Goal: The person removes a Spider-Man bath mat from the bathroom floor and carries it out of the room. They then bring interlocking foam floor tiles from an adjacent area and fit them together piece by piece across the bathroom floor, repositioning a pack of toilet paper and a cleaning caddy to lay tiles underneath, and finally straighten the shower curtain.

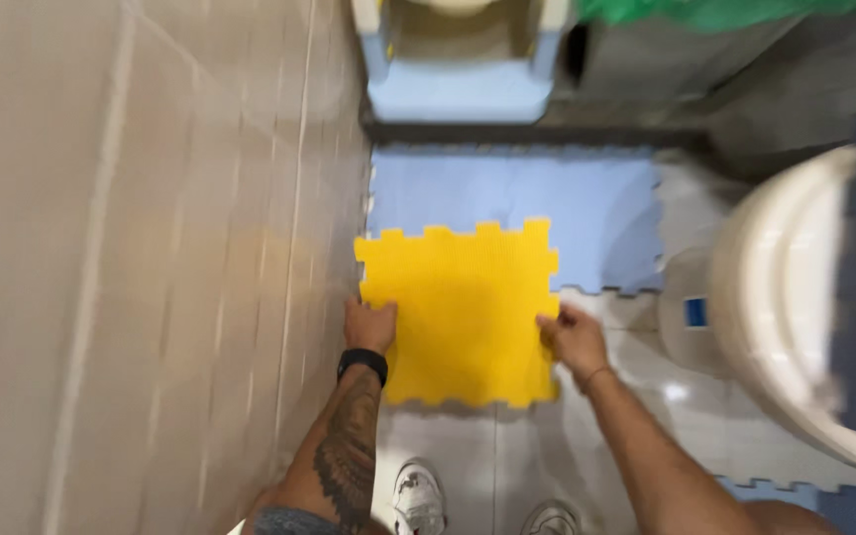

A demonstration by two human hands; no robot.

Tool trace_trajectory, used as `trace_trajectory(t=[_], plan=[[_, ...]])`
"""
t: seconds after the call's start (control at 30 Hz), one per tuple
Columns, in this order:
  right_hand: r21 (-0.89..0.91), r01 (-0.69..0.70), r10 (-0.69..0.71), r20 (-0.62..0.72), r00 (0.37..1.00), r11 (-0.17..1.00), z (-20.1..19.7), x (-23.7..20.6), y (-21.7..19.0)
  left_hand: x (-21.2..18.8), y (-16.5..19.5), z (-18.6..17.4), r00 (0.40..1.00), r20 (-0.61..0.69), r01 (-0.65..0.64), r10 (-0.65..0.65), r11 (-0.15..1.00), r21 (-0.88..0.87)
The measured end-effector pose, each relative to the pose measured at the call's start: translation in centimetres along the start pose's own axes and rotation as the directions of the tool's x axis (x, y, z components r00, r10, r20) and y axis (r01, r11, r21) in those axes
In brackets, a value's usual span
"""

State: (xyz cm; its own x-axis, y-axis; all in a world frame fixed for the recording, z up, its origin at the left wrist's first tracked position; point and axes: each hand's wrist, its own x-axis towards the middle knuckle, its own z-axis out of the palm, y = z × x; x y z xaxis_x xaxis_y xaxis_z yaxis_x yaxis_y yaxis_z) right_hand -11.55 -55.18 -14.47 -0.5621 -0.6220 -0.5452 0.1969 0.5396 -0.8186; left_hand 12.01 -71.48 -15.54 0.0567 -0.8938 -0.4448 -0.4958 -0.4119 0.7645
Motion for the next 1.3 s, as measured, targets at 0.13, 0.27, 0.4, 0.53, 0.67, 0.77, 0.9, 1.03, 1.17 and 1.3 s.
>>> trace_trajectory(t=[0.13,0.27,0.4,0.53,0.67,0.77,0.9,1.03,1.17,1.3], plan=[[0.115,-0.34,0.343,-0.008,0.939,0.933,4.2,0.1,8.2,0.1,-6.9,0.3,0.999,-0.027,0.044,-0.036,0.934,0.354],[0.12,-0.403,0.406,0.002,0.914,0.907,5.9,0.9,11.5,0.2,-10.7,0.9,0.99,0.048,0.099,-0.132,0.897,0.431],[0.128,-0.398,0.398,0.022,0.917,0.908,6.9,2.2,12.6,1.2,-11.8,0.7,0.993,0.078,0.043,-0.084,0.903,0.427],[0.119,-0.405,0.405,0.025,0.914,0.906,7.8,3.0,13.5,1.9,-12.1,0.7,0.98,0.146,0.031,-0.133,0.834,0.55],[-0.045,-0.414,0.408,-0.109,0.907,0.909,8.5,3.3,14.0,0.7,-11.9,2.2,0.988,0.156,-0.108,-0.016,0.652,0.751],[-0.228,-0.453,0.418,-0.188,0.889,0.862,8.5,3.4,13.9,-0.4,-10.9,4.2,0.952,0.305,-0.248,0.003,0.588,0.77],[-0.468,-0.429,0.376,-0.208,0.903,0.772,7.9,3.8,13.7,-0.7,-9.2,6.5,0.869,0.451,-0.249,-0.205,0.607,0.755],[-0.668,-0.316,0.308,-0.135,0.942,0.674,7.4,3.8,13.3,-0.8,-8.6,6.4,0.879,0.421,-0.247,-0.224,0.542,0.804],[-0.713,-0.192,0.205,-0.07,0.976,0.674,7.5,3.4,12.8,-0.2,-8.3,6.4,0.899,0.383,-0.23,-0.213,0.514,0.827],[-0.751,-0.14,0.175,-0.032,0.984,0.645,7.5,3.1,13.0,1.1,-8.0,7.7,0.886,0.462,-0.389,-0.038,0.484,0.784]])
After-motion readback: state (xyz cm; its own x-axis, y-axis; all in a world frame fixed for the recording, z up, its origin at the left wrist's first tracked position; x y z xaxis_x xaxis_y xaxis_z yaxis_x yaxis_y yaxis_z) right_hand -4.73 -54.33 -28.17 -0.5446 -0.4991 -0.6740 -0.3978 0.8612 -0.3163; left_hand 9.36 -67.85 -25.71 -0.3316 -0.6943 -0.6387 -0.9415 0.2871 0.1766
